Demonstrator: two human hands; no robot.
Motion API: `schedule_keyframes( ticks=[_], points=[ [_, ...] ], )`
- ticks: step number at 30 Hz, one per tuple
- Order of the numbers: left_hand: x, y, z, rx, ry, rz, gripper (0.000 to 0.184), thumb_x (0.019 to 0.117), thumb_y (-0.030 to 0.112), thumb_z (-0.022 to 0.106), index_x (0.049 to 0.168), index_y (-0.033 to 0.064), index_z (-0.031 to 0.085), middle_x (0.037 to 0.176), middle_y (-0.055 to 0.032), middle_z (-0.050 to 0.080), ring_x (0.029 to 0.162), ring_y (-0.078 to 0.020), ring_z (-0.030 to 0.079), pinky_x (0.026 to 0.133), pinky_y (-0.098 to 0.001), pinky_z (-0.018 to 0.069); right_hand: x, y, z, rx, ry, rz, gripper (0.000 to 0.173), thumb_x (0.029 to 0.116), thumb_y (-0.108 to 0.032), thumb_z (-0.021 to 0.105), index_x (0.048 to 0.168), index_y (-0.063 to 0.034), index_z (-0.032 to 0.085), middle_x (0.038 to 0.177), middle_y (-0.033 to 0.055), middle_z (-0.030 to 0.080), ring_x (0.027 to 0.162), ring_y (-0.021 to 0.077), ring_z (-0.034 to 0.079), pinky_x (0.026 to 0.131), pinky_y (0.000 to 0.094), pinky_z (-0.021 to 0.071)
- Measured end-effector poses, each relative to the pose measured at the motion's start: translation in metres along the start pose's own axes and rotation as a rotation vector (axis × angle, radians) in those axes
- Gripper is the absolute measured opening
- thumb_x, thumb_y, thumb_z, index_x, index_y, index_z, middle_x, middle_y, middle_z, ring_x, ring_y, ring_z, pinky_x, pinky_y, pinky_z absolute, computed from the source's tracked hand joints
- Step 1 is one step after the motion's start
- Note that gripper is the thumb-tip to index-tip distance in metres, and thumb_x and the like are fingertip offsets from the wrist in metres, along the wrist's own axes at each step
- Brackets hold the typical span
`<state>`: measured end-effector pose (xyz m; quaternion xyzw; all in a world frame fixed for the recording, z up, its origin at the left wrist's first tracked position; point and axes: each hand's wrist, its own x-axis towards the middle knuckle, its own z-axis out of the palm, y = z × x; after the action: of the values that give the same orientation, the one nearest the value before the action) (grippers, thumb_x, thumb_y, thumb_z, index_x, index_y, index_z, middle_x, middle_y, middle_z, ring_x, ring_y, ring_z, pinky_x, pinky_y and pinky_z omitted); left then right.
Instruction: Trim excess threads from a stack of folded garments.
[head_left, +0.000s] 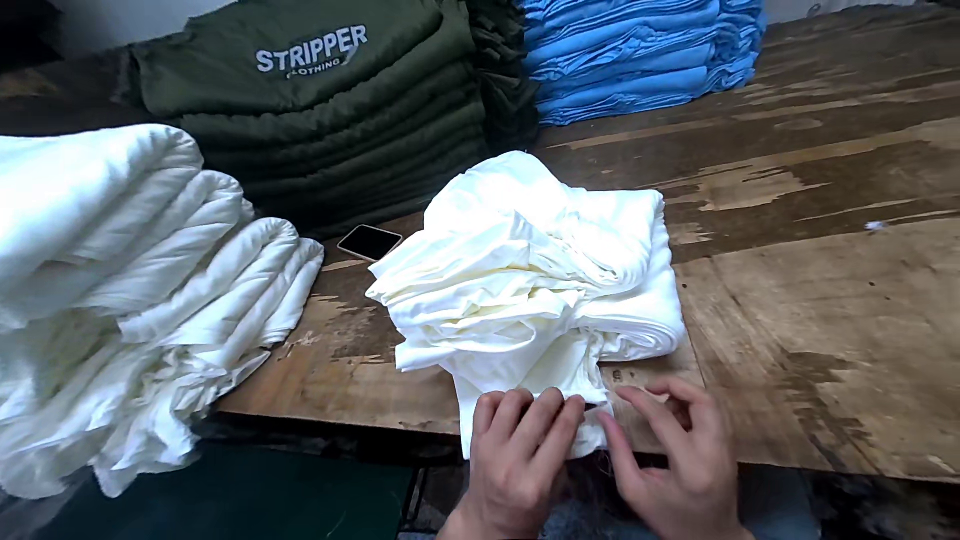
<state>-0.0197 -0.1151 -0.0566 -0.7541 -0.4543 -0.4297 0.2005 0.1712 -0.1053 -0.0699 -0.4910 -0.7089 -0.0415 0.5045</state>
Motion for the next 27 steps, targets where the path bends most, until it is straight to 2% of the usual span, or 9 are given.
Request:
schedule_keyframes(
  ticks=[4,8,11,14,17,19,20,23,27],
  points=[
    [-0.003,-0.001,-0.004,-0.004,0.039,0.024,0.017,0.0953,0.024,0.071,0.112,0.0208,0.074,0.102,0.0015,0.07,0.087,-0.0151,0.058,0.084,-0.0361,0.0407,-0.001,0.0,-0.001,0.001,0.022,-0.047,0.012,0.09,-0.032,0.069,0.088,-0.0226,0.076,0.103,0.0024,0.068,0.089,0.0118,0.058,0.078,0.0278,0.0472],
    [-0.005,0.003,-0.008,0.006,0.042,0.147,0.02,0.0986,0.019,0.064,0.119,0.0193,0.069,0.108,0.0007,0.068,0.093,-0.0153,0.055,0.09,-0.0354,0.0368,-0.007,-0.003,-0.01,0.065,0.022,-0.043,0.01,0.0884,-0.032,0.071,0.088,-0.023,0.073,0.102,-0.0019,0.064,0.091,0.0069,0.056,0.081,0.022,0.0447],
    [-0.003,0.006,0.001,0.01,0.026,0.175,0.018,0.0987,0.017,0.064,0.115,0.0166,0.072,0.104,-0.0012,0.069,0.09,-0.0165,0.055,0.087,-0.0356,0.0386,-0.008,-0.004,-0.007,0.101,0.039,-0.058,0.008,0.0876,-0.031,0.071,0.088,-0.0239,0.072,0.101,-0.0025,0.063,0.093,0.0064,0.056,0.08,0.0207,0.0449],
    [-0.002,0.003,0.003,-0.014,0.033,0.105,0.017,0.0967,0.018,0.066,0.112,0.0189,0.073,0.101,0.0004,0.071,0.088,-0.0167,0.057,0.085,-0.0367,0.0394,-0.005,-0.001,-0.014,0.144,-0.08,-0.113,0.011,0.0885,-0.035,0.065,0.085,-0.025,0.069,0.102,-0.0037,0.065,0.097,0.009,0.058,0.087,0.027,0.0469],
    [-0.004,-0.004,-0.009,-0.17,0.007,-0.146,0.028,0.0976,0.041,0.068,0.118,0.0228,0.072,0.101,0.0018,0.069,0.092,-0.0141,0.061,0.086,-0.0368,0.0454,-0.002,0.007,-0.021,0.108,-0.212,-0.208,0.029,0.0914,-0.047,0.062,0.073,-0.0247,0.067,0.099,-0.0043,0.072,0.098,0.0147,0.061,0.094,0.0397,0.0412],
    [-0.005,-0.016,-0.016,-0.259,-0.1,-0.293,0.058,0.0901,0.062,0.069,0.127,0.0178,0.068,0.098,-0.0015,0.066,0.089,-0.0146,0.062,0.08,-0.037,0.0528,-0.001,0.006,-0.015,0.048,-0.145,-0.234,0.028,0.0919,-0.048,0.067,0.076,-0.0245,0.067,0.097,-0.0046,0.071,0.094,0.014,0.062,0.092,0.0382,0.0432],
    [-0.007,-0.023,-0.016,-0.299,-0.162,-0.333,0.06,0.0885,0.062,0.071,0.127,0.0166,0.069,0.096,-0.0019,0.064,0.086,-0.0142,0.062,0.078,-0.0364,0.0542,0.001,0.003,-0.01,0.032,-0.097,-0.251,0.025,0.0923,-0.046,0.069,0.08,-0.0238,0.067,0.097,-0.004,0.07,0.092,0.0137,0.061,0.09,0.0362,0.044],
    [-0.009,-0.034,-0.012,-0.395,-0.29,-0.43,0.017,0.0924,0.034,0.068,0.095,0.02,0.077,0.084,0.0062,0.065,0.08,-0.0039,0.063,0.072,-0.0239,0.055,0.011,-0.007,0.007,0.008,-0.053,-0.28,0.017,0.0944,-0.04,0.069,0.099,-0.024,0.069,0.103,-0.0002,0.068,0.094,0.017,0.061,0.087,0.0363,0.046],
    [-0.002,-0.035,-0.007,-0.576,-0.296,-0.573,0.018,0.0962,0.025,0.063,0.086,0.0165,0.075,0.08,0.0081,0.066,0.075,0.0006,0.061,0.066,-0.0175,0.0509,0.016,-0.003,0.019,0.265,0.012,-0.191,0.01,0.0976,-0.032,0.069,0.097,-0.0232,0.072,0.101,-0.0037,0.069,0.099,0.0111,0.064,0.092,0.0318,0.0505]
  ],
)
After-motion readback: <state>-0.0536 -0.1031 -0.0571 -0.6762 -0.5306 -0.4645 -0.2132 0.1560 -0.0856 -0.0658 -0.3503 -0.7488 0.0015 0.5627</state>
